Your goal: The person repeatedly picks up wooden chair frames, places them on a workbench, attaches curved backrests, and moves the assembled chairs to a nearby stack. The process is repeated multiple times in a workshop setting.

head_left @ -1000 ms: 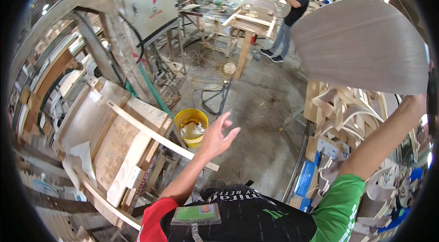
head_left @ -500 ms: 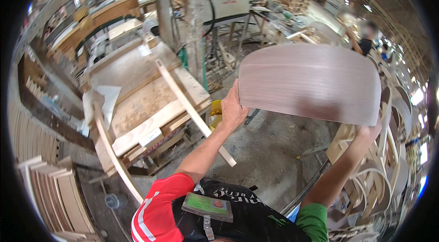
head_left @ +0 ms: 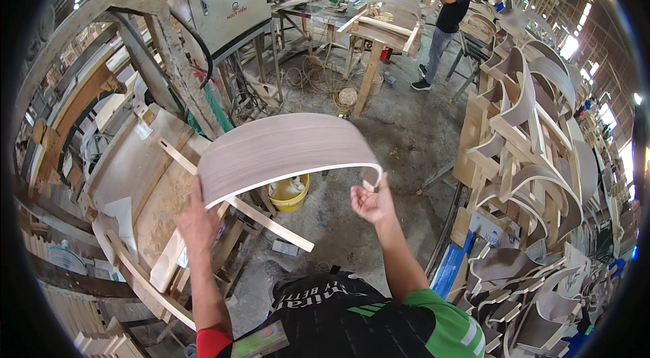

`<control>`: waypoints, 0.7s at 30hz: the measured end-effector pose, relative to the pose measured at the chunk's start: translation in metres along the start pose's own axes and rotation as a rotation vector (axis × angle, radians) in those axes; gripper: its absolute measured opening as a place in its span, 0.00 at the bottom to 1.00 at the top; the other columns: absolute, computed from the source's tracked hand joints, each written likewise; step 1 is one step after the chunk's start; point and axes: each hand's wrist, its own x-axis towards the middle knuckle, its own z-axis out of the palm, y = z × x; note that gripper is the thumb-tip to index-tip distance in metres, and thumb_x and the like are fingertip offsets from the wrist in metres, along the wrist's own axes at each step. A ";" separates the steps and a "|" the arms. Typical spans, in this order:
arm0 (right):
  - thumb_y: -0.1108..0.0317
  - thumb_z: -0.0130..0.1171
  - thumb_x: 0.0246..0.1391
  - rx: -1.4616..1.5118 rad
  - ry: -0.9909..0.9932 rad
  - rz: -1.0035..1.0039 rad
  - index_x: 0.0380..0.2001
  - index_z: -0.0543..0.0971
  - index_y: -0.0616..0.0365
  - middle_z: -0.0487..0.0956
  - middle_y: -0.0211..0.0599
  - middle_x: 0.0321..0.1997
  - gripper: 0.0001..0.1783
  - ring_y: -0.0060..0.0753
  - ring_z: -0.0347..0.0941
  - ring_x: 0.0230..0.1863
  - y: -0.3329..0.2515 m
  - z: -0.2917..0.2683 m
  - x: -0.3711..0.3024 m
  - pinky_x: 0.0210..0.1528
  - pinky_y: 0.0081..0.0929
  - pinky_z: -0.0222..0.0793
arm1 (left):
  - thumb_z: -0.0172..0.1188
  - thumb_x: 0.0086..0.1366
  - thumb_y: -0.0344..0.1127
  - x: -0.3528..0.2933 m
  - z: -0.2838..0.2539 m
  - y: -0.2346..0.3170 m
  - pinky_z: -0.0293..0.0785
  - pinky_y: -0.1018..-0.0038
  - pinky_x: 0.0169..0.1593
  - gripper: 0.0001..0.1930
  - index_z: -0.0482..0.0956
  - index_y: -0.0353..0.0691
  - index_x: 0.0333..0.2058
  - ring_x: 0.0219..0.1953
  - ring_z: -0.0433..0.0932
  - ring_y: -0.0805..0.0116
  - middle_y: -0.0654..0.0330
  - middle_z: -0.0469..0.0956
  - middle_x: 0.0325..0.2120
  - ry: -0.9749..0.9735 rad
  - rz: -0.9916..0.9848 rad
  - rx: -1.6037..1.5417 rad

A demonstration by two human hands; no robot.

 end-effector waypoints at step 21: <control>0.53 0.64 0.52 -2.157 -0.248 -0.793 0.45 0.83 0.63 0.84 0.61 0.39 0.25 0.63 0.81 0.45 0.068 0.134 0.044 0.49 0.51 0.77 | 0.57 0.52 0.19 -0.048 -0.088 -0.090 0.77 0.52 0.47 0.40 0.67 0.41 0.69 0.43 0.82 0.42 0.42 0.82 0.43 0.266 -0.063 0.201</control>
